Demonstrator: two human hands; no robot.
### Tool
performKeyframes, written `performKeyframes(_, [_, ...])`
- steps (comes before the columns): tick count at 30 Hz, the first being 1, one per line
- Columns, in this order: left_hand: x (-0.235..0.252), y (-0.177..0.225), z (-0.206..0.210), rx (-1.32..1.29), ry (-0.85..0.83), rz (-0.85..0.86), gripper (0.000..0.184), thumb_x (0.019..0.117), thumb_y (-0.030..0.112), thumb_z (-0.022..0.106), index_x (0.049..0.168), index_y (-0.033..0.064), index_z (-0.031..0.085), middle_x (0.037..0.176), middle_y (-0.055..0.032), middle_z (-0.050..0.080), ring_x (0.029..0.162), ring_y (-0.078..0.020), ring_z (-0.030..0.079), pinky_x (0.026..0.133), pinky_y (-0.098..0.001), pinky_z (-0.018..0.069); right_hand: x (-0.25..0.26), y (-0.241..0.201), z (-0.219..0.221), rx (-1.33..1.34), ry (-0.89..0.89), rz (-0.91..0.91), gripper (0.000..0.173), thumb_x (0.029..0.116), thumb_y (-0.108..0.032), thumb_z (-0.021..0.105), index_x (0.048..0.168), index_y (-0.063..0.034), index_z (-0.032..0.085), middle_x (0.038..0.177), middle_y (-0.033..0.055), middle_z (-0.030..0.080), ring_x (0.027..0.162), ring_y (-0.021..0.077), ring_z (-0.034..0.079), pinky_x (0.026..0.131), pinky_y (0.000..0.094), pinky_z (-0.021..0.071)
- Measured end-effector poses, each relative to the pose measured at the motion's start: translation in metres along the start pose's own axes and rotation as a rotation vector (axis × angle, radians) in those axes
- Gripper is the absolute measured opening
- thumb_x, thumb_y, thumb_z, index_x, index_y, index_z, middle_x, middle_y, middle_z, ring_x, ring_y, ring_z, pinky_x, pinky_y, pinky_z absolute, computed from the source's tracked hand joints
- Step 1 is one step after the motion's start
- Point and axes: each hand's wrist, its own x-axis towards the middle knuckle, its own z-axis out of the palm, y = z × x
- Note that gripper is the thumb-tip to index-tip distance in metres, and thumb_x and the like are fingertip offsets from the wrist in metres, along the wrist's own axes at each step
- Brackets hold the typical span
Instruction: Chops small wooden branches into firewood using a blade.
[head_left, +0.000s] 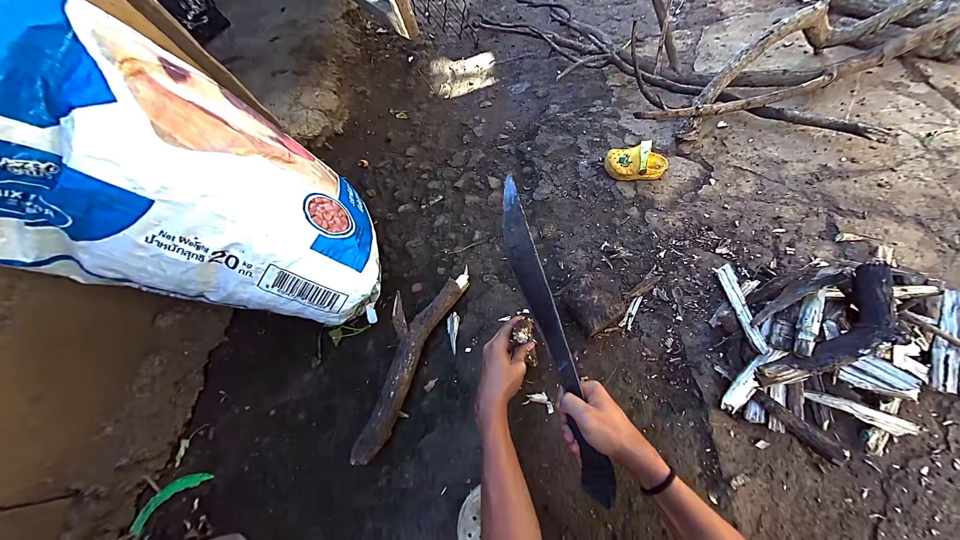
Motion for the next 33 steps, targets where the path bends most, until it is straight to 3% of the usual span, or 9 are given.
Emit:
performKeyframes(15, [0.003,0.006,0.001,0.03,-0.038,-0.034,0.042,0.0976,0.001,0.063,0.139,-0.0026,0.057,0.134,-0.0193,0.065,0.124,-0.0243,0.064,0.109,-0.0392,0.0487,0.011,0.006,0.0,-0.326,0.054,-0.001,0.025,0.102,-0.018,0.047,0.081,-0.0114,0.058,0.055,-0.0028,0.057,0.045,0.0075,0.058,0.047,0.0247,0.052])
performKeyframes(21, [0.004,0.013,0.001,0.073,-0.054,-0.049,0.043,0.0974,0.0,0.062,0.14,-0.0037,0.056,0.135,-0.0208,0.064,0.125,-0.0267,0.063,0.109,-0.0405,0.0488,0.013,0.009,-0.002,-0.563,0.131,-0.06,0.026,0.0999,-0.024,0.049,0.08,-0.0124,0.061,0.059,-0.0035,0.055,0.05,0.008,0.058,0.054,0.03,0.051])
performKeyframes(24, [-0.002,0.03,-0.005,0.119,-0.007,-0.004,0.042,0.0965,0.0,0.064,0.138,-0.0045,0.058,0.131,-0.0217,0.066,0.117,-0.0272,0.067,0.104,-0.0404,0.0522,0.004,0.006,-0.001,-0.66,0.176,-0.174,0.025,0.0977,-0.024,0.05,0.081,-0.011,0.063,0.059,-0.0036,0.052,0.052,0.0076,0.054,0.053,0.0304,0.0461])
performKeyframes(26, [-0.005,0.041,-0.009,0.073,0.059,0.055,0.039,0.0937,-0.005,0.064,0.132,-0.0016,0.062,0.124,-0.0185,0.069,0.103,-0.0213,0.071,0.092,-0.036,0.0581,-0.002,0.005,0.003,-0.708,0.24,-0.348,0.023,0.0931,-0.023,0.053,0.077,-0.0096,0.062,0.055,-0.0047,0.045,0.049,0.0055,0.046,0.049,0.0281,0.0365])
performKeyframes(28, [-0.005,0.048,-0.013,0.048,0.096,0.084,0.04,0.0923,-0.007,0.064,0.131,0.0017,0.063,0.126,-0.0154,0.069,0.1,-0.0179,0.072,0.088,-0.0335,0.0589,0.001,0.004,0.005,-0.725,0.278,-0.434,0.022,0.0908,-0.022,0.053,0.075,-0.0102,0.062,0.053,-0.0059,0.043,0.047,0.0037,0.044,0.047,0.0265,0.034])
performKeyframes(31, [0.001,0.021,0.005,0.021,0.081,0.019,0.043,0.0938,-0.003,0.063,0.136,-0.0012,0.059,0.124,-0.0174,0.069,0.102,-0.0209,0.071,0.092,-0.0369,0.0583,0.015,0.009,0.003,-0.755,0.238,-0.216,0.025,0.0964,-0.026,0.053,0.08,-0.0096,0.064,0.06,-0.0007,0.05,0.056,0.0127,0.052,0.055,0.0358,0.0412])
performKeyframes(33, [0.002,-0.001,0.016,-0.028,0.087,-0.008,0.046,0.0953,-0.001,0.062,0.14,-0.006,0.055,0.13,-0.0204,0.067,0.118,-0.0241,0.067,0.105,-0.038,0.0525,0.025,0.01,0.002,-0.775,0.195,-0.08,0.028,0.0997,-0.029,0.052,0.084,-0.0098,0.064,0.066,0.0029,0.054,0.063,0.0184,0.056,0.06,0.0418,0.0445])
